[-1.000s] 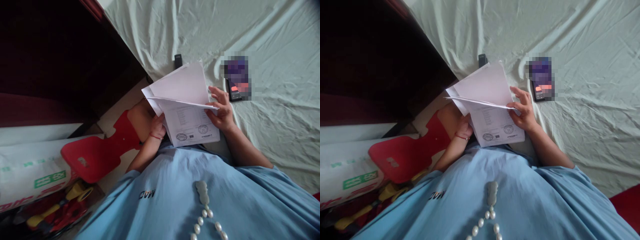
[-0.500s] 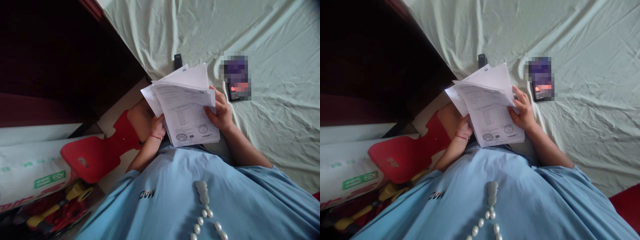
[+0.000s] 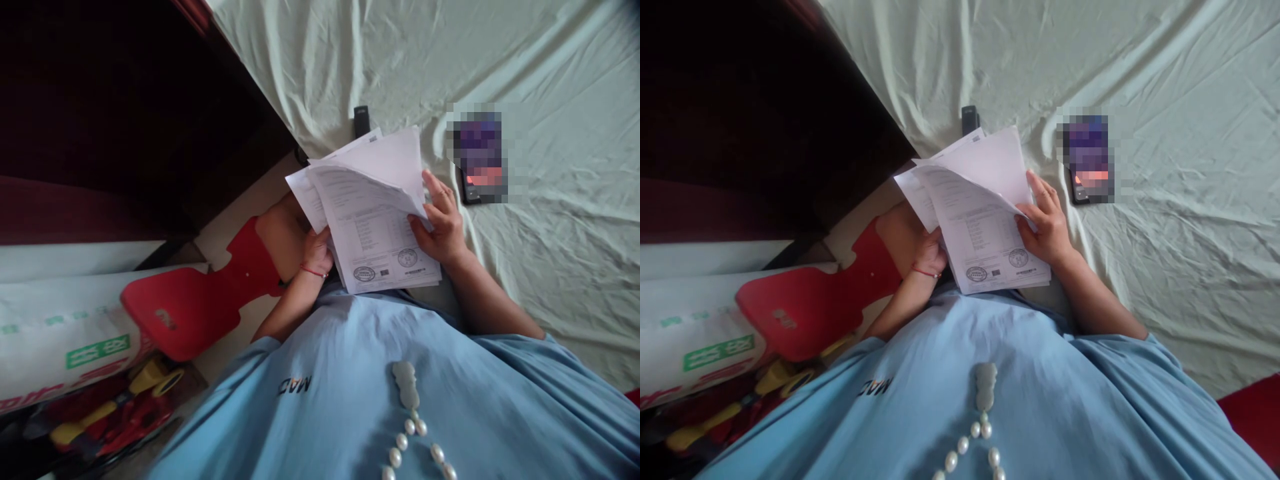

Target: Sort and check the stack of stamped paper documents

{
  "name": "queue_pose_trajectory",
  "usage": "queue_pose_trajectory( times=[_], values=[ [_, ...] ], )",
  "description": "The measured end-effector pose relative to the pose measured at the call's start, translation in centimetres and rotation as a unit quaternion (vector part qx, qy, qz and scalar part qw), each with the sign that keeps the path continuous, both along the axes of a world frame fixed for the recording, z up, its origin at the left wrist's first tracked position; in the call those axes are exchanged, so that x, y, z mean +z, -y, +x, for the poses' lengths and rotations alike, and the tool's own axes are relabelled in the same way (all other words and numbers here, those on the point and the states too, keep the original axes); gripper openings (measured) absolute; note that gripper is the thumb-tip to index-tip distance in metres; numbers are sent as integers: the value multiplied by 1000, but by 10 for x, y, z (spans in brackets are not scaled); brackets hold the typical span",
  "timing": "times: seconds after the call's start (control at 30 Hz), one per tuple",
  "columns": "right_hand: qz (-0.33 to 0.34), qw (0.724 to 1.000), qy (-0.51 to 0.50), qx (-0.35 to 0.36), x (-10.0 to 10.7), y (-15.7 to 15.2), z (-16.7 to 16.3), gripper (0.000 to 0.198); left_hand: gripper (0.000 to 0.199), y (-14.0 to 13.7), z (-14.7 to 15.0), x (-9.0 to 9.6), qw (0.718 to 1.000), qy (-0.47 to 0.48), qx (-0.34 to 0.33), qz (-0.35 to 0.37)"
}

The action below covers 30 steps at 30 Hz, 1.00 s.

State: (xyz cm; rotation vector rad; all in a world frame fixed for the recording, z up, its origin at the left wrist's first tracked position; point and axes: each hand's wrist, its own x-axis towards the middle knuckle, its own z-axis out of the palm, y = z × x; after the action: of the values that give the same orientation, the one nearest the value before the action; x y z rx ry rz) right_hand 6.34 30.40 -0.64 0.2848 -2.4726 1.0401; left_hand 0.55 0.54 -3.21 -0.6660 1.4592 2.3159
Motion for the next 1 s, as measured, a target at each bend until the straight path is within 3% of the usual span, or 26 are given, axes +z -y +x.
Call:
queue_pose_trajectory(
  times=[0.2, 0.4, 1.0],
  values=[
    [10, 999, -32, 3, 0, 2, -1, 17, 48, 0, 0, -1, 1000, 7, 6, -6],
    [12, 1000, 9, -10, 7, 6, 0, 17, 46, 0, 1, 0, 1000, 10, 3, -7],
    [26, 999, -5, -25, 15, 15, 0, 24, 49, -1, 2, 3, 1000, 12, 12, -19]
  ],
)
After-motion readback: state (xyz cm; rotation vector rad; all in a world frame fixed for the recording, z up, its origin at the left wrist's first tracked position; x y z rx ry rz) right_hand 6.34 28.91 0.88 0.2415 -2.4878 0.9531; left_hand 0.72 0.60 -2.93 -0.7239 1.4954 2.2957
